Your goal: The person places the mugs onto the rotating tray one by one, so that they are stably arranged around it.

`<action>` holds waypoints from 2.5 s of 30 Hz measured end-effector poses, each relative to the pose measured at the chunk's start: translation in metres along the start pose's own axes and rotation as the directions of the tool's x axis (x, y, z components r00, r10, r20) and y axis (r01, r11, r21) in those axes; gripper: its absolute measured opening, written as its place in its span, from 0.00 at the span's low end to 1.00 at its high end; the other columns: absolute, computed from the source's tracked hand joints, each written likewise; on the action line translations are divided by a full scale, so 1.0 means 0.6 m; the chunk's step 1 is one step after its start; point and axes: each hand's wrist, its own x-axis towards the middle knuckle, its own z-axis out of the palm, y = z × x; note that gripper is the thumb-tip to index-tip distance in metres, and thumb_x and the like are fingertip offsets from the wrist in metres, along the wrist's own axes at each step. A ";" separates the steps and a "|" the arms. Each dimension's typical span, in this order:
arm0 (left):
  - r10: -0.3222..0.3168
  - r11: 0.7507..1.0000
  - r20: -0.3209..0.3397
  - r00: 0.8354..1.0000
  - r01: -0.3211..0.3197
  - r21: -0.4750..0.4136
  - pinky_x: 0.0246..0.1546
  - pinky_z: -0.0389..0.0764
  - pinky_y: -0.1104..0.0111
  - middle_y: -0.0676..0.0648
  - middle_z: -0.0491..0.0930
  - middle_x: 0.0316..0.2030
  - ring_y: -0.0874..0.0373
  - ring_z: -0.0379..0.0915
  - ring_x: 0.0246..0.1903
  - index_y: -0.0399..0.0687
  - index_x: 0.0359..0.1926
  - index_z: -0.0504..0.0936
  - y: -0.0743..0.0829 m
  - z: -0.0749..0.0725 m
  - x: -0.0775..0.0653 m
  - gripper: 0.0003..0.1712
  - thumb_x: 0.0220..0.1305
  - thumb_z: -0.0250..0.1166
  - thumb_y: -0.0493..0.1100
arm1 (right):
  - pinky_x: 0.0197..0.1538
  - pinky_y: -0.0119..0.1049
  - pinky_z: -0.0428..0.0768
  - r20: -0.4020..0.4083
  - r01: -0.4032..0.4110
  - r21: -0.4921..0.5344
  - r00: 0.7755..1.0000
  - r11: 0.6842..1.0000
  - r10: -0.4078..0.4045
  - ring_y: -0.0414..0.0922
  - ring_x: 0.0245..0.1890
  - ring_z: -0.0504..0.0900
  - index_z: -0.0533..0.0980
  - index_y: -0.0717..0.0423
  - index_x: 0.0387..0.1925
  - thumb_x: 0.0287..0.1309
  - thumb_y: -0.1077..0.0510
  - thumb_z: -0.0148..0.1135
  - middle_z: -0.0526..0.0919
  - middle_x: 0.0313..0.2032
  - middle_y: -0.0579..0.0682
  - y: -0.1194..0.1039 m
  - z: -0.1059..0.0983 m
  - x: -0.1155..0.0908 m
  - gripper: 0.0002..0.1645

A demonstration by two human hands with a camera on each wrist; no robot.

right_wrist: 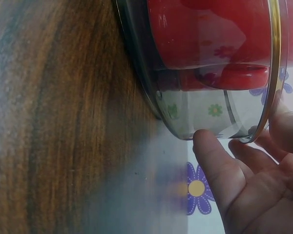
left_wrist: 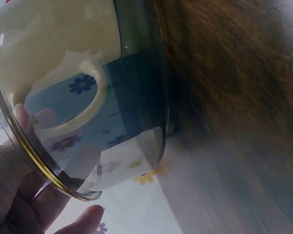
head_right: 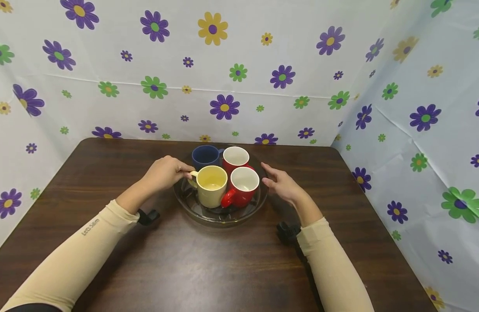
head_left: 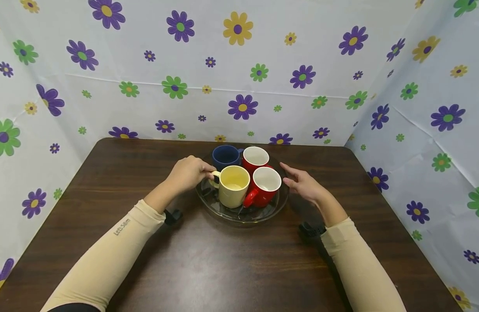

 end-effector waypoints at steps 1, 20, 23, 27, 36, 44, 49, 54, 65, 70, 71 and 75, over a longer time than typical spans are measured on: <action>0.000 1.000 -0.003 1.000 0.000 0.001 0.25 0.73 0.65 0.51 0.90 0.37 0.58 0.74 0.25 0.52 0.47 0.92 0.000 0.000 0.000 0.14 0.62 0.72 0.49 | 0.63 0.61 0.71 0.002 0.002 0.000 1.000 1.000 -0.002 0.66 0.73 0.59 0.50 0.49 0.81 0.77 0.62 0.49 0.47 0.78 0.65 -0.001 0.000 0.001 0.37; -0.073 0.997 -0.046 0.996 0.073 -0.016 0.30 0.78 0.61 0.55 0.87 0.30 0.58 0.75 0.26 0.51 0.39 0.91 0.007 0.003 0.002 0.11 0.59 0.74 0.51 | 0.64 0.62 0.69 0.011 -0.012 -0.012 1.000 1.000 0.012 0.66 0.74 0.57 0.50 0.47 0.81 0.77 0.62 0.49 0.47 0.78 0.65 0.000 -0.003 0.004 0.37; -0.072 0.997 -0.058 0.996 0.071 -0.022 0.29 0.77 0.61 0.54 0.87 0.30 0.58 0.74 0.26 0.51 0.39 0.91 0.008 0.004 0.002 0.11 0.59 0.74 0.50 | 0.64 0.62 0.70 0.006 -0.008 -0.005 1.000 1.000 0.008 0.66 0.73 0.58 0.51 0.48 0.81 0.77 0.62 0.49 0.47 0.78 0.65 0.001 -0.002 0.005 0.37; -0.084 0.996 -0.060 0.995 0.082 -0.029 0.29 0.77 0.62 0.54 0.87 0.30 0.58 0.74 0.26 0.51 0.40 0.91 0.008 0.006 0.003 0.11 0.60 0.74 0.50 | 0.63 0.62 0.70 0.006 0.001 0.016 1.000 1.000 -0.001 0.66 0.73 0.59 0.51 0.49 0.81 0.77 0.63 0.49 0.47 0.78 0.65 0.000 -0.001 0.004 0.37; -0.122 0.989 -0.056 0.991 0.117 -0.087 0.33 0.80 0.60 0.53 0.88 0.32 0.57 0.80 0.30 0.48 0.42 0.89 0.006 0.010 0.004 0.12 0.61 0.74 0.49 | 0.63 0.61 0.70 0.010 -0.002 0.028 1.000 1.000 0.001 0.66 0.72 0.62 0.50 0.49 0.81 0.77 0.63 0.49 0.48 0.78 0.66 -0.001 -0.001 0.000 0.37; -0.135 0.981 -0.059 0.989 0.125 -0.149 0.39 0.83 0.53 0.50 0.89 0.39 0.50 0.86 0.38 0.49 0.65 0.69 0.002 0.011 0.002 0.34 0.62 0.73 0.48 | 0.63 0.60 0.70 0.019 -0.005 0.039 1.000 0.999 0.005 0.65 0.72 0.62 0.49 0.49 0.81 0.77 0.62 0.49 0.47 0.78 0.67 -0.003 0.000 0.000 0.37; -0.085 0.991 0.004 0.996 0.085 -0.101 0.39 0.84 0.55 0.51 0.88 0.41 0.53 0.84 0.37 0.55 0.72 0.68 -0.002 0.007 0.003 0.40 0.62 0.72 0.54 | 0.62 0.59 0.72 0.019 -0.009 0.045 1.000 0.999 0.008 0.65 0.71 0.64 0.49 0.50 0.81 0.77 0.63 0.49 0.47 0.78 0.67 -0.004 0.000 0.000 0.37; -0.054 0.996 0.021 0.998 0.056 -0.066 0.41 0.83 0.56 0.51 0.87 0.41 0.55 0.80 0.38 0.53 0.66 0.78 -0.002 0.008 0.007 0.30 0.68 0.65 0.58 | 0.62 0.58 0.73 0.017 -0.012 0.042 1.000 0.999 0.011 0.65 0.71 0.64 0.50 0.50 0.81 0.77 0.63 0.49 0.48 0.78 0.66 -0.004 -0.001 0.000 0.37; 0.002 1.000 0.000 1.000 -0.002 -0.023 0.49 0.82 0.55 0.46 0.86 0.45 0.51 0.81 0.41 0.46 0.58 0.83 0.017 0.000 0.011 0.23 0.73 0.60 0.55 | 0.62 0.60 0.72 0.004 -0.003 0.018 1.000 1.000 0.003 0.65 0.74 0.58 0.51 0.47 0.81 0.77 0.62 0.49 0.47 0.79 0.64 0.000 -0.003 0.001 0.37; 0.002 1.000 0.013 1.000 -0.002 -0.028 0.46 0.82 0.58 0.46 0.86 0.42 0.53 0.78 0.37 0.45 0.57 0.83 0.019 0.001 0.012 0.23 0.73 0.60 0.56 | 0.62 0.60 0.72 0.004 -0.005 0.029 1.000 1.000 0.005 0.65 0.72 0.61 0.51 0.47 0.81 0.77 0.62 0.49 0.48 0.78 0.64 0.001 -0.003 0.003 0.37; 0.004 1.000 0.014 1.000 -0.004 -0.030 0.46 0.82 0.57 0.46 0.86 0.42 0.52 0.78 0.38 0.45 0.58 0.83 0.020 0.000 0.012 0.24 0.73 0.60 0.56 | 0.62 0.60 0.72 0.006 -0.005 0.034 1.000 0.999 0.005 0.65 0.72 0.62 0.51 0.47 0.81 0.77 0.62 0.49 0.48 0.78 0.65 0.000 -0.004 0.003 0.37; 0.011 0.999 0.019 1.000 -0.011 -0.035 0.50 0.81 0.56 0.45 0.86 0.45 0.51 0.79 0.41 0.43 0.59 0.82 0.020 -0.002 0.011 0.25 0.74 0.59 0.55 | 0.63 0.60 0.71 0.014 -0.003 0.052 1.000 0.999 0.002 0.65 0.71 0.63 0.50 0.48 0.81 0.78 0.63 0.48 0.47 0.78 0.65 -0.001 -0.004 0.004 0.37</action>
